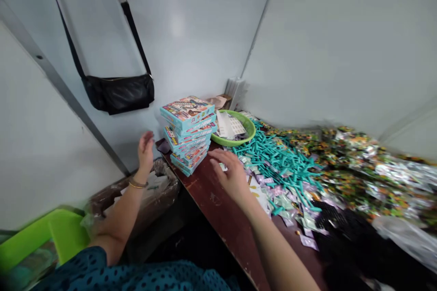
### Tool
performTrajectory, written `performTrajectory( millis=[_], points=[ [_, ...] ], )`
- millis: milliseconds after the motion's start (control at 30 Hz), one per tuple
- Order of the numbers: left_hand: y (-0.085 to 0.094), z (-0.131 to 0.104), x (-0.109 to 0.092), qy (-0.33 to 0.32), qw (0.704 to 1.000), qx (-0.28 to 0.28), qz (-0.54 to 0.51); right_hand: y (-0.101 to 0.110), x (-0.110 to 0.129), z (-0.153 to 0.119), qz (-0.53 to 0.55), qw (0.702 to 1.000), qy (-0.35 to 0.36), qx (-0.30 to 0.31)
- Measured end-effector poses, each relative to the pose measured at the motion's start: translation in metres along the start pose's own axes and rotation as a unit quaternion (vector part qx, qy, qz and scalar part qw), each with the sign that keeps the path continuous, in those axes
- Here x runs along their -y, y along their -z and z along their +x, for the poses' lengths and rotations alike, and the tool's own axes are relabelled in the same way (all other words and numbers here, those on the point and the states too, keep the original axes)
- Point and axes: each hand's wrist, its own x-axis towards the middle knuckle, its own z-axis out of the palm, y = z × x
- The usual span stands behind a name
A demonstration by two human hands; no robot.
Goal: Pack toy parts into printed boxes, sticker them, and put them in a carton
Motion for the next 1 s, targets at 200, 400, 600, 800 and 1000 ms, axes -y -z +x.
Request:
performTrajectory(
  millis=[200,400,600,800,1000],
  points=[
    [-0.038,0.083,-0.091,-0.179,0.952,0.203,0.142,-0.044,0.008,-0.017,0.074,0.993,-0.019,0.085],
    [-0.045,0.091,-0.097,-0.279,0.889,0.308,0.192,-0.039,0.000,-0.013,0.141,0.985,-0.078,0.063],
    [-0.059,0.019,-0.115,-0.436,0.857,0.126,0.244,-0.055,0.034,0.010,0.333,0.928,-0.157,-0.052],
    [-0.084,-0.065,-0.128,-0.589,0.723,0.227,0.281,-0.040,0.054,0.039,0.440,0.835,-0.229,-0.237],
    [-0.054,-0.028,-0.149,-0.488,0.737,0.348,0.312,0.018,-0.002,0.027,0.464,0.815,-0.316,-0.143]
  ],
)
